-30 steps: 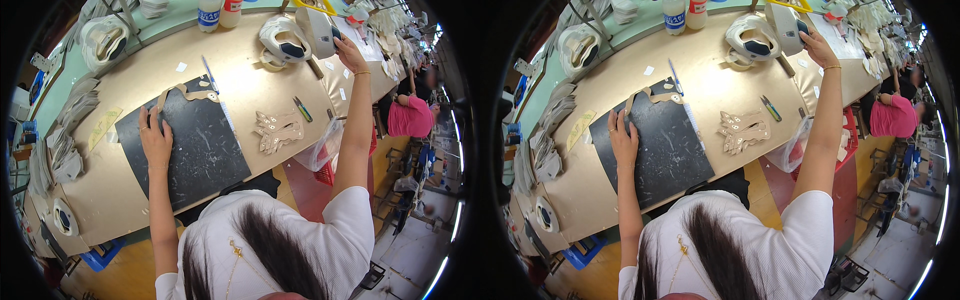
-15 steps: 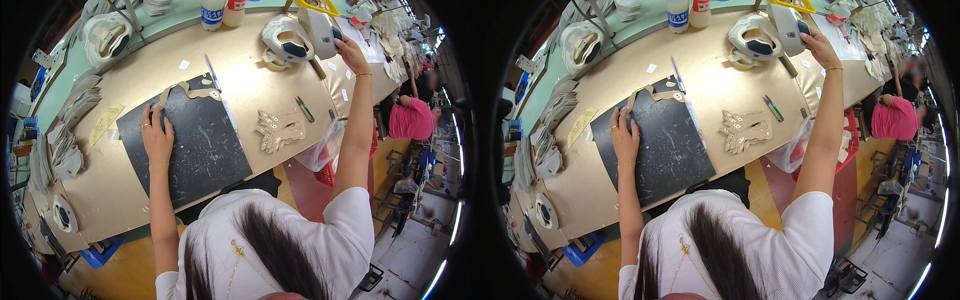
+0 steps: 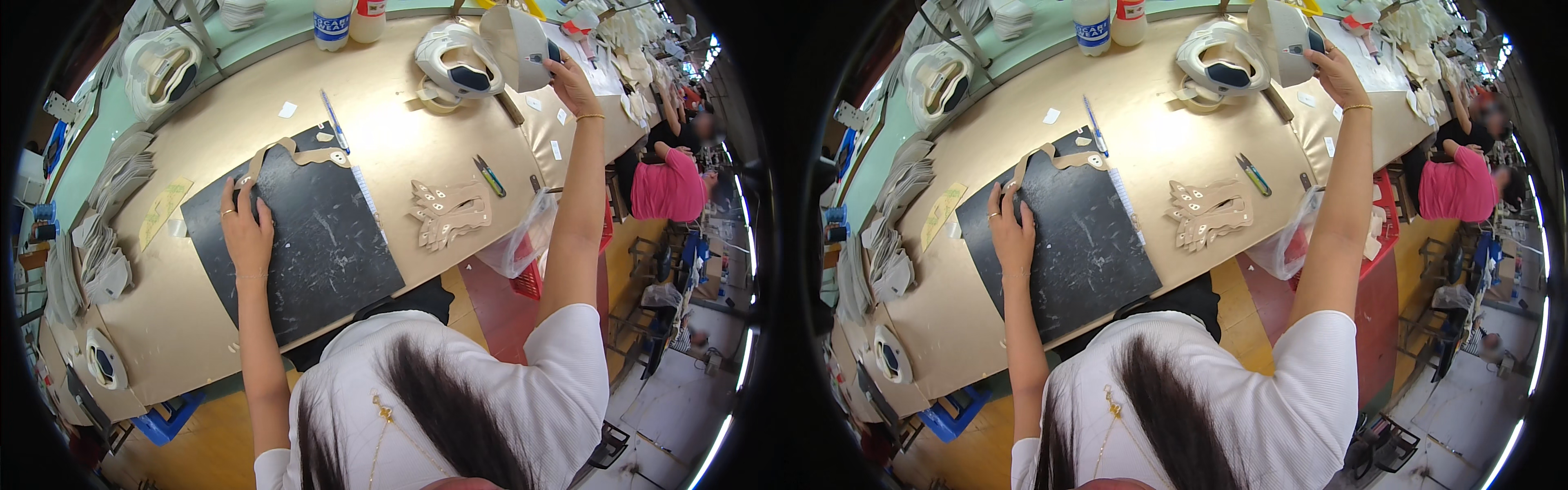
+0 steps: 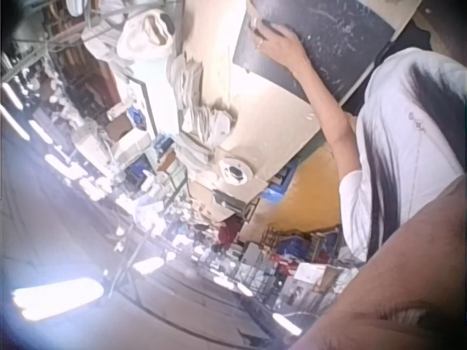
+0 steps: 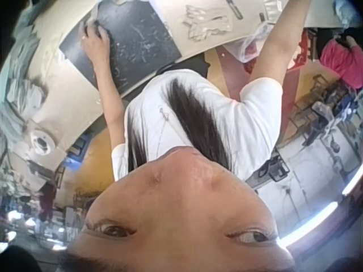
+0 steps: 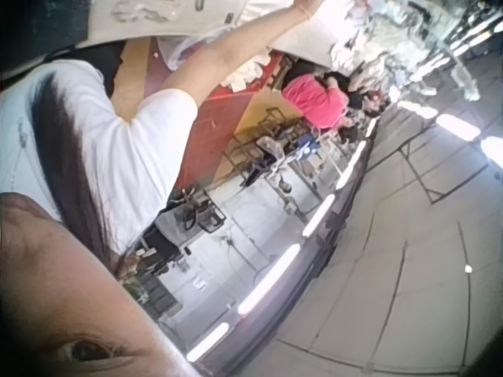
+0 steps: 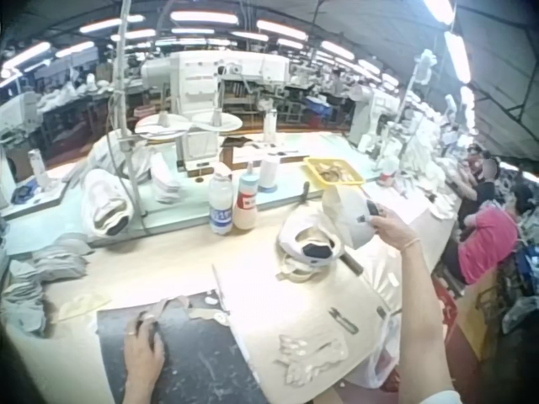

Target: The person walks to a workstation and assembles small beige fabric pieces onto a white shoe last using a rubber band. They then pick up a white shoe upper and inspect the stitching along the edges.

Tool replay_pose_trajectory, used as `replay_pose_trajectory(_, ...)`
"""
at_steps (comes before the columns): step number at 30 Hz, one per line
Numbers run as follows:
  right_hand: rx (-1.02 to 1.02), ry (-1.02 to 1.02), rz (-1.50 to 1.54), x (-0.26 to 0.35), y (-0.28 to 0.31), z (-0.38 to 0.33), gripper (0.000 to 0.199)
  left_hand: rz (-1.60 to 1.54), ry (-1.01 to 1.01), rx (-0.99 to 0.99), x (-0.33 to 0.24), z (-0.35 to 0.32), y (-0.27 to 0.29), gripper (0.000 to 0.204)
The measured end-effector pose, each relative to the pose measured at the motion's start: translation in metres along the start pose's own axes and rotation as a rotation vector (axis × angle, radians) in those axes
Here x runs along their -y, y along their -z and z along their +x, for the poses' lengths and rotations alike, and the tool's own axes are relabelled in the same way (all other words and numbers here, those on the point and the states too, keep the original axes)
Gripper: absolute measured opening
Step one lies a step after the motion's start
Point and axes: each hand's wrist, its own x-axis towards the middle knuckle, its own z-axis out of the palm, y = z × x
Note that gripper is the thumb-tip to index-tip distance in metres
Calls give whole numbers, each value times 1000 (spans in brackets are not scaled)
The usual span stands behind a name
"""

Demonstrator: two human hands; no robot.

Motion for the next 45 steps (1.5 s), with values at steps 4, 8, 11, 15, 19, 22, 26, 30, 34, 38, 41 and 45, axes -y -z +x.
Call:
replay_pose_trajectory(4,18,-3,42,-2,7,-3,52,1,16,13,-2,0,0,36)
replay_pose_trajectory(8,53,14,79,-7,11,-3,50,-2,24,18,-1,0,0,36)
replay_pose_trajectory(11,77,20,77,-11,15,-1,50,21,19,25,2,-1,-1,36)
replay_pose_trajectory(15,77,24,66,-12,17,-3,51,4,1,2,-1,1,0,35)
replay_pose_trajectory(19,70,19,64,-11,12,-5,52,14,0,7,0,1,-1,35)
replay_pose_trajectory(22,60,31,58,-10,12,-6,53,16,-4,5,-2,1,-2,35)
replay_pose_trajectory(26,78,27,22,-11,8,-3,50,7,2,-1,-2,1,1,35)
replay_pose_trajectory(30,56,63,-278,-8,-13,-4,45,-15,-15,-24,-1,2,2,36)
replay_pose_trajectory(34,133,76,-540,-6,-46,-9,47,-151,28,-92,2,1,2,42)
replay_pose_trajectory(38,119,118,-519,0,-65,-15,46,-197,84,-156,6,-4,2,40)
replay_pose_trajectory(41,112,117,-533,9,-68,-18,45,-163,91,-121,7,-4,-2,40)
replay_pose_trajectory(45,184,58,-704,18,-102,-19,43,-58,26,-81,5,-4,1,41)
